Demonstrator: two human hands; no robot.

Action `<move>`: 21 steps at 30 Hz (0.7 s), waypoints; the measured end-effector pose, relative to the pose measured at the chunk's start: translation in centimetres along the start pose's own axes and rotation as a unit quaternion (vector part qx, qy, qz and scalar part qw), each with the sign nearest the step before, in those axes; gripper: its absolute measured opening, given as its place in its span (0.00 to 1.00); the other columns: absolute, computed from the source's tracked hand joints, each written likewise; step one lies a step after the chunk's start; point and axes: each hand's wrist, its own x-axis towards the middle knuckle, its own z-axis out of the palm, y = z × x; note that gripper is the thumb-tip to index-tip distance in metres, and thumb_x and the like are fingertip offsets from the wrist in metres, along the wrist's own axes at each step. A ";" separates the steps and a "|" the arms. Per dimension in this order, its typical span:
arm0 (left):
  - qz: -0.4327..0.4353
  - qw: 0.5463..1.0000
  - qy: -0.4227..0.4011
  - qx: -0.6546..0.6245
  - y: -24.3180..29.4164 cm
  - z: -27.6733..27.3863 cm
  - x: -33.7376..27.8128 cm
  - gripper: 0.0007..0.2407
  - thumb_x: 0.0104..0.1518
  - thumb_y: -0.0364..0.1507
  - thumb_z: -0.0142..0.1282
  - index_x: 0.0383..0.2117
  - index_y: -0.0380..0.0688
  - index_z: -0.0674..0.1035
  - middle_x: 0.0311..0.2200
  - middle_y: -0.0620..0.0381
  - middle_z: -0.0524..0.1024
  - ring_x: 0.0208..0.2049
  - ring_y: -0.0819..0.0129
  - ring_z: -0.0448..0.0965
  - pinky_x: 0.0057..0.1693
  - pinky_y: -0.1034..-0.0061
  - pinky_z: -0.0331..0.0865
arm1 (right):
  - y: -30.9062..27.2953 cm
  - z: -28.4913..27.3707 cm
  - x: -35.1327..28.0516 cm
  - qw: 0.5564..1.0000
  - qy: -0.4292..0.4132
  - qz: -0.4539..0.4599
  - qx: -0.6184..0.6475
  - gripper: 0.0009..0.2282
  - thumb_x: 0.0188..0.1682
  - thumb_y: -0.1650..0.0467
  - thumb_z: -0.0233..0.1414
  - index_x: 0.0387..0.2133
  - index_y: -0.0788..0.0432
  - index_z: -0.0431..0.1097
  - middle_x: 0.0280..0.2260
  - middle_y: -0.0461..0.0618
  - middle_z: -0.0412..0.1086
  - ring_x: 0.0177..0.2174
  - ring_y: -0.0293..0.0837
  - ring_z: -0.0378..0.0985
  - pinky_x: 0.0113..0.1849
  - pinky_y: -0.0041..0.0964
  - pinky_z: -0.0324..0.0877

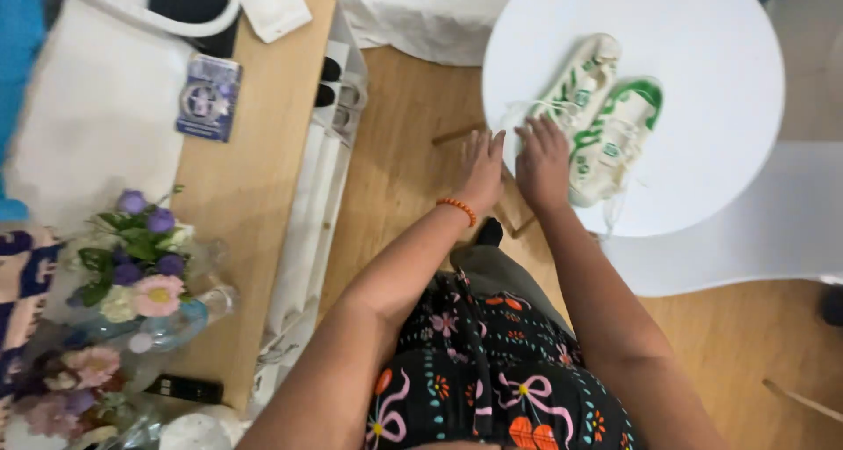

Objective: The person picks up various pairs of shoes from the floor, including sneakers and flats, and places them into a shoe rack. They then move to a white table and tie the laces of a pair of white and green sneakers.

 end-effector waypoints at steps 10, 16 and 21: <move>-0.025 0.997 -0.055 0.050 9.5 3.9 3.3 0.39 0.53 0.42 0.62 0.68 0.47 0.50 0.70 0.36 0.36 0.72 0.35 0.32 0.71 0.39 0.33 | 12.1 -7.3 -5.2 0.941 -0.295 0.162 -0.030 0.49 0.37 0.52 0.67 0.70 0.42 0.43 0.71 0.57 0.34 0.69 0.59 0.32 0.62 0.68 0.36; -0.051 0.996 0.044 0.056 9.5 9.9 7.2 0.38 0.58 0.40 0.61 0.71 0.49 0.51 0.71 0.31 0.37 0.70 0.26 0.34 0.70 0.35 0.39 | 16.3 -6.6 -5.2 0.933 -0.355 0.032 -0.052 0.59 0.25 0.49 0.68 0.72 0.38 0.38 0.73 0.56 0.32 0.70 0.58 0.33 0.64 0.60 0.44; -0.103 0.991 0.067 0.054 9.9 9.9 7.1 0.30 0.59 0.38 0.59 0.68 0.58 0.59 0.72 0.38 0.39 0.71 0.27 0.37 0.69 0.36 0.44 | 17.6 -5.6 -6.1 0.952 -0.303 -0.008 0.034 0.55 0.28 0.48 0.67 0.71 0.44 0.43 0.72 0.62 0.34 0.69 0.66 0.34 0.64 0.58 0.47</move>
